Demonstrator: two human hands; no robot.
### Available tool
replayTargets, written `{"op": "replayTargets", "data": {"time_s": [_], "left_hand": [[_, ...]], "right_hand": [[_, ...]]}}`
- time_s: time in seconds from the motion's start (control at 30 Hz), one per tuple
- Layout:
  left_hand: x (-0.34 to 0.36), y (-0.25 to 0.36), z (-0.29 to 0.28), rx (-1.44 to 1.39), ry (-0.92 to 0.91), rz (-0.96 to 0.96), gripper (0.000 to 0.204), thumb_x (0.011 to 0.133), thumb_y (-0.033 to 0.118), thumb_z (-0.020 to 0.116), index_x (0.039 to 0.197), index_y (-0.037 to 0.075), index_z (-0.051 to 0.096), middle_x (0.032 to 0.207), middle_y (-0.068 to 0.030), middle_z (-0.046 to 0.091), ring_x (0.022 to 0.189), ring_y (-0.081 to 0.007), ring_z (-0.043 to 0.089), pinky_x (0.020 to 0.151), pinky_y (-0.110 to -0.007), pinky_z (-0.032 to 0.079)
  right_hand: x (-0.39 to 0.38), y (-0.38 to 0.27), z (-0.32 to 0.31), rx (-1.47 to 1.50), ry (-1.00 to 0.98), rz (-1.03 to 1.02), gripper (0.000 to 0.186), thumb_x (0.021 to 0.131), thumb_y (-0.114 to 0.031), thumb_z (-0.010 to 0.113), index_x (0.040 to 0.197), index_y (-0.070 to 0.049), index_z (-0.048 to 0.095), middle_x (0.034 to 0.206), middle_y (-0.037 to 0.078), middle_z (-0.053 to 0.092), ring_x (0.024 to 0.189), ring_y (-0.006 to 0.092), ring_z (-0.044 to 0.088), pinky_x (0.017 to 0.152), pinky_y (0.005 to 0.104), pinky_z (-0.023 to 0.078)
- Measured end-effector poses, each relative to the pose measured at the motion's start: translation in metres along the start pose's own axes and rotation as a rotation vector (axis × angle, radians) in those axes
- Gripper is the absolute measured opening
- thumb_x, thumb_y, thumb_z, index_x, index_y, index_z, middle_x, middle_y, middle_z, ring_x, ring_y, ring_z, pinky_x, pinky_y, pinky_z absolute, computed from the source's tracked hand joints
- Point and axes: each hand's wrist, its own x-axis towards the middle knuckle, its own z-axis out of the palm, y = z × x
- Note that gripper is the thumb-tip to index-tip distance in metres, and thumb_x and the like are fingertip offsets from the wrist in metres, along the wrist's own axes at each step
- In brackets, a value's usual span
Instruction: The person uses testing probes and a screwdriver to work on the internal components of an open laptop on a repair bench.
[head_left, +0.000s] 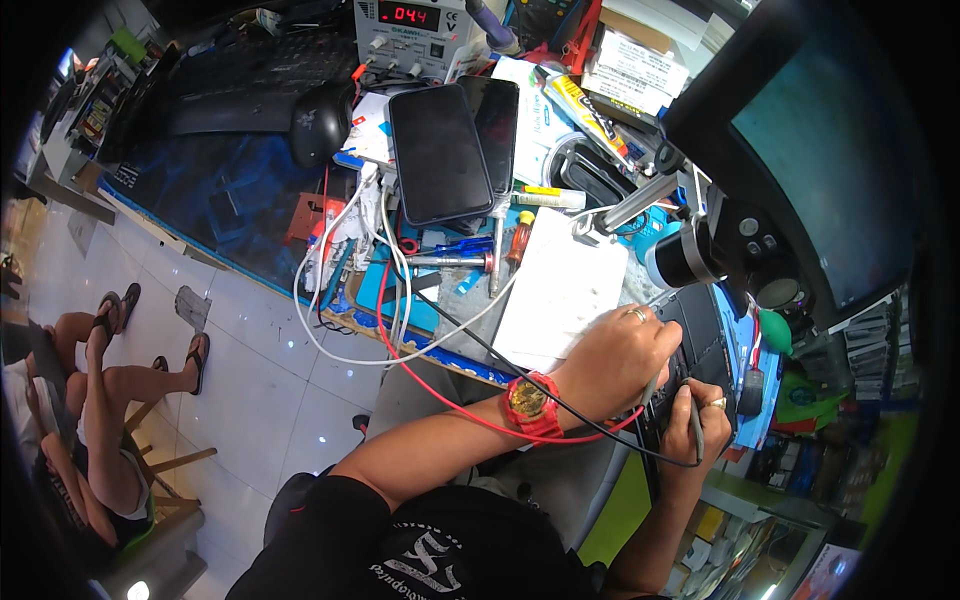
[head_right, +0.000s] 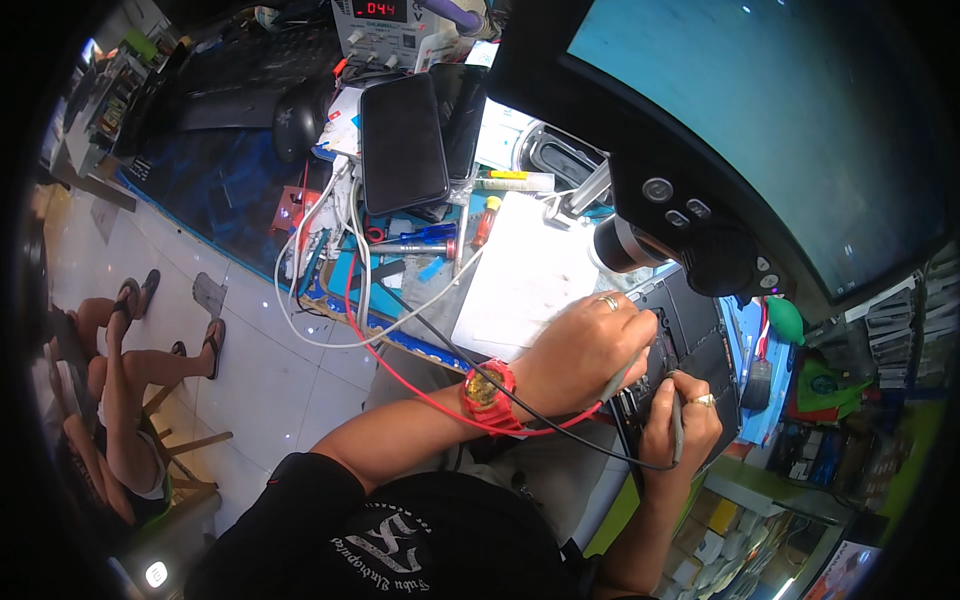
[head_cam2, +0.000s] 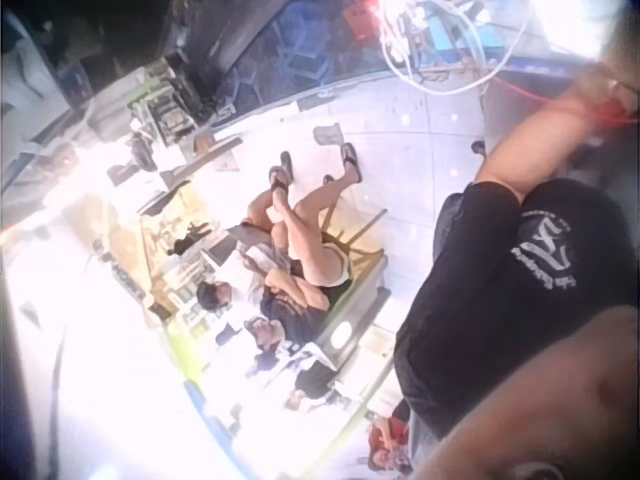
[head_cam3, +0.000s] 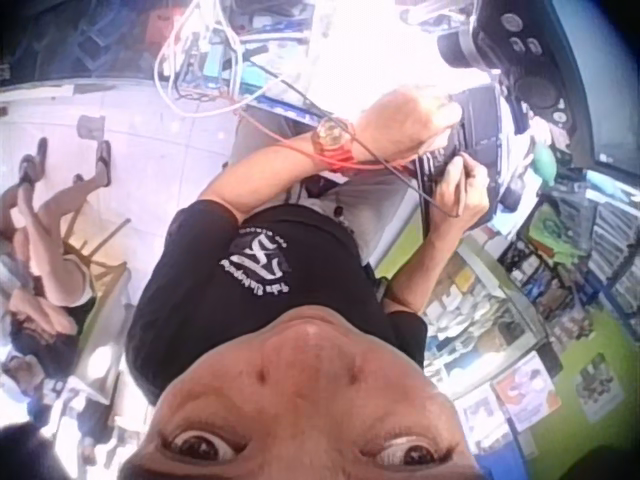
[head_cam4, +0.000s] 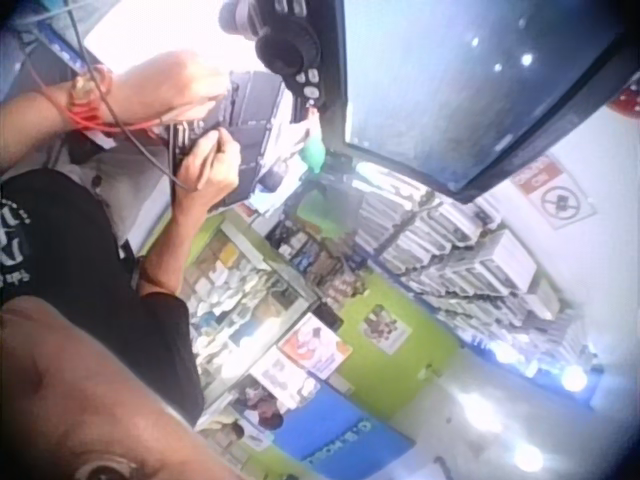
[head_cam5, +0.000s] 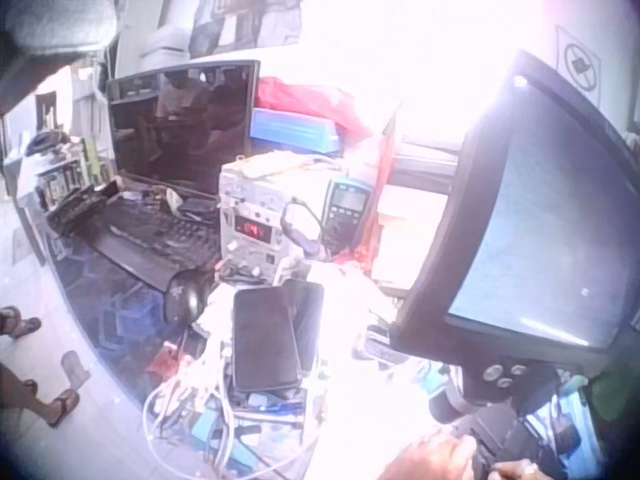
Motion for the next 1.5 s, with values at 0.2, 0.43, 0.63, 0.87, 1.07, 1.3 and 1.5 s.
{"op": "replayTargets", "data": {"time_s": [0.2, 0.43, 0.63, 0.87, 1.07, 1.3, 1.5], "left_hand": [[0.001, -0.001, 0.0, 0.0, 0.006, 0.0, 0.02, 0.088, 0.007, 0.077, 0.097, -0.001, 0.062, 0.088, -0.0216, 0.069, 0.09, -0.04, 0.07, 0.084, -0.047, 0.058], [-0.001, -0.001, -0.001, 0.005, 0.001, 0.005, 0.019, 0.088, 0.007, 0.076, 0.098, -0.001, 0.062, 0.089, -0.0218, 0.068, 0.09, -0.0402, 0.07, 0.084, -0.047, 0.058], [0.002, 0.0, -0.003, 0.023, 0.0, 0.012, 0.018, 0.09, 0.008, 0.076, 0.097, 0.001, 0.061, 0.088, -0.0193, 0.066, 0.089, -0.0392, 0.069, 0.082, -0.049, 0.057], [0.005, -0.001, -0.003, 0.006, -0.054, -0.028, 0.014, 0.087, 0.005, 0.077, 0.095, 0.001, 0.066, 0.087, -0.0173, 0.069, 0.085, -0.0364, 0.071, 0.081, -0.047, 0.058], [0.006, 0.002, -0.004, 0.001, -0.07, -0.021, 0.014, 0.089, 0.006, 0.076, 0.095, 0.001, 0.064, 0.088, -0.0169, 0.071, 0.087, -0.0365, 0.071, 0.083, -0.047, 0.058], [0.006, 0.002, -0.004, -0.011, -0.063, -0.019, 0.016, 0.09, 0.007, 0.075, 0.095, 0.002, 0.062, 0.087, -0.016, 0.069, 0.09, -0.0369, 0.07, 0.084, -0.048, 0.057], [0.006, -0.001, -0.003, 0.007, -0.066, -0.014, 0.018, 0.09, 0.008, 0.076, 0.096, 0.002, 0.06, 0.086, -0.0176, 0.067, 0.089, -0.038, 0.07, 0.083, -0.048, 0.057]], "right_hand": [[0.001, 0.002, 0.0, 0.022, -0.009, 0.001, 0.007, 0.102, -0.001, 0.068, 0.104, 0.005, 0.071, 0.092, 0.024, 0.076, 0.078, 0.0378, 0.074, 0.073, 0.045, 0.057], [0.0, -0.001, 0.0, 0.002, -0.004, -0.001, 0.007, 0.102, -0.002, 0.068, 0.103, 0.004, 0.071, 0.092, 0.023, 0.076, 0.078, 0.0374, 0.075, 0.073, 0.0448, 0.057], [0.0, -0.001, 0.001, 0.018, 0.01, 0.015, 0.007, 0.1, -0.002, 0.071, 0.104, 0.003, 0.074, 0.092, 0.023, 0.076, 0.08, 0.0385, 0.076, 0.075, 0.0452, 0.059], [0.006, -0.003, 0.002, -0.01, 0.036, -0.094, 0.005, 0.095, 0.002, 0.075, 0.098, 0.004, 0.072, 0.093, 0.021, 0.078, 0.081, 0.0399, 0.077, 0.076, 0.0459, 0.061], [0.004, 0.001, 0.001, 0.0, 0.038, -0.117, 0.006, 0.092, 0.004, 0.075, 0.095, 0.005, 0.07, 0.093, 0.02, 0.078, 0.078, 0.0391, 0.077, 0.074, 0.0457, 0.061], [0.005, 0.0, 0.002, -0.01, 0.044, -0.118, 0.006, 0.092, 0.004, 0.076, 0.094, 0.005, 0.07, 0.092, 0.02, 0.078, 0.078, 0.0392, 0.076, 0.073, 0.0459, 0.061], [0.008, -0.004, 0.001, -0.023, 0.031, -0.099, 0.006, 0.093, 0.003, 0.075, 0.098, 0.004, 0.073, 0.091, 0.021, 0.077, 0.079, 0.0397, 0.076, 0.075, 0.046, 0.06]]}}
